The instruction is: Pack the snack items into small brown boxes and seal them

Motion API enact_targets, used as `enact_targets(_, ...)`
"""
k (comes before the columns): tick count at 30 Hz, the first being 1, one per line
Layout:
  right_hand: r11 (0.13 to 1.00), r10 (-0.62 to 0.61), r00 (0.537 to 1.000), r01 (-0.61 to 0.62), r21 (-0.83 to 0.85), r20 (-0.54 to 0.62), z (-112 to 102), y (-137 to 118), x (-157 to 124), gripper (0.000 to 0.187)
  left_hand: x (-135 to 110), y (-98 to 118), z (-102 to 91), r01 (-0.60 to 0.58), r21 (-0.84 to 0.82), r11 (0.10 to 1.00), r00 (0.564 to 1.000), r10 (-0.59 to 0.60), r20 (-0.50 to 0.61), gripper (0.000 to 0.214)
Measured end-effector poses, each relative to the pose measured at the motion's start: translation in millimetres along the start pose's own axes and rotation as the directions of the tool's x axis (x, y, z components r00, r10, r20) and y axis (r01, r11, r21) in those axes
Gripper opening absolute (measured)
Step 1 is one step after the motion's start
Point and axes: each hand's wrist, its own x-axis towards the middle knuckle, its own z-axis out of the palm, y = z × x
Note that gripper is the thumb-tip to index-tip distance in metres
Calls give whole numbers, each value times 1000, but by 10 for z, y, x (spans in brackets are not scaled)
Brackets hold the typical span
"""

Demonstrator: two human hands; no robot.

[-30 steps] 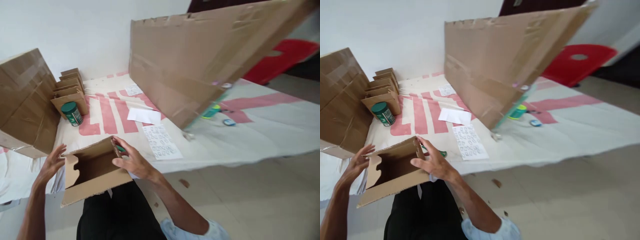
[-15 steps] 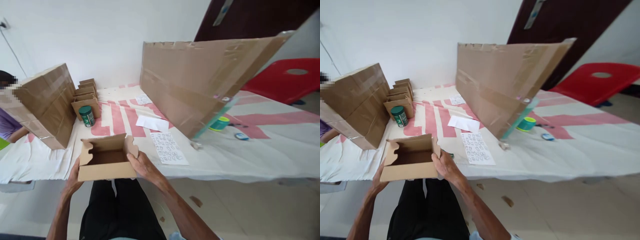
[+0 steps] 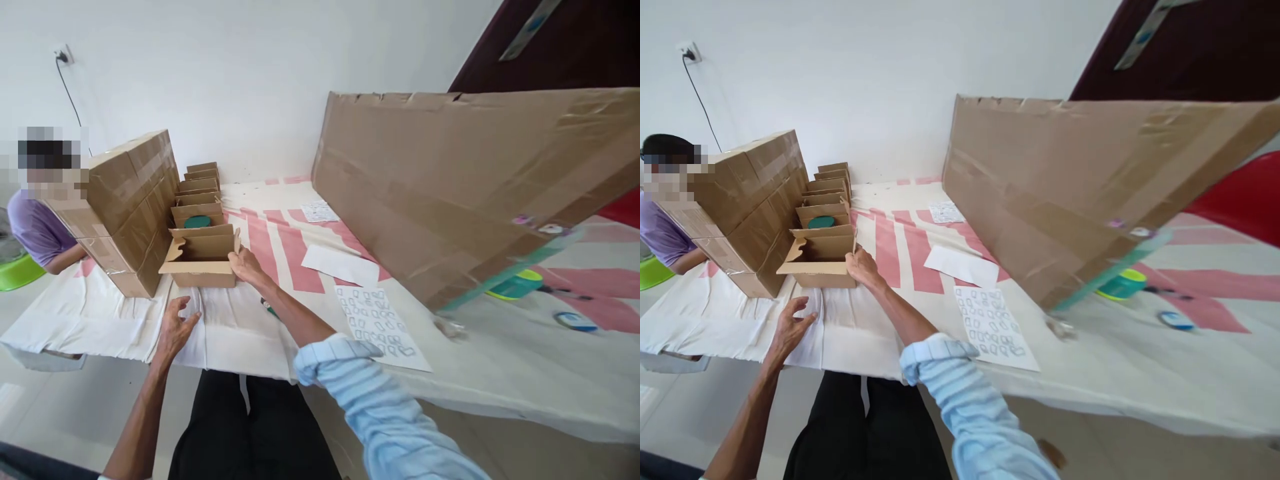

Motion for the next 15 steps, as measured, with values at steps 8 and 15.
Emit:
enact_targets(8,973,-227,974,227,33,-13,-1,226,-164,57,949,-109,531,70,33,997,997,-71,41,32)
enact_targets(15,812,-435,893,334,-478,-115,-496,1461,-1248,32,1250,-207,659,193,171,966,981,-189,-42,43)
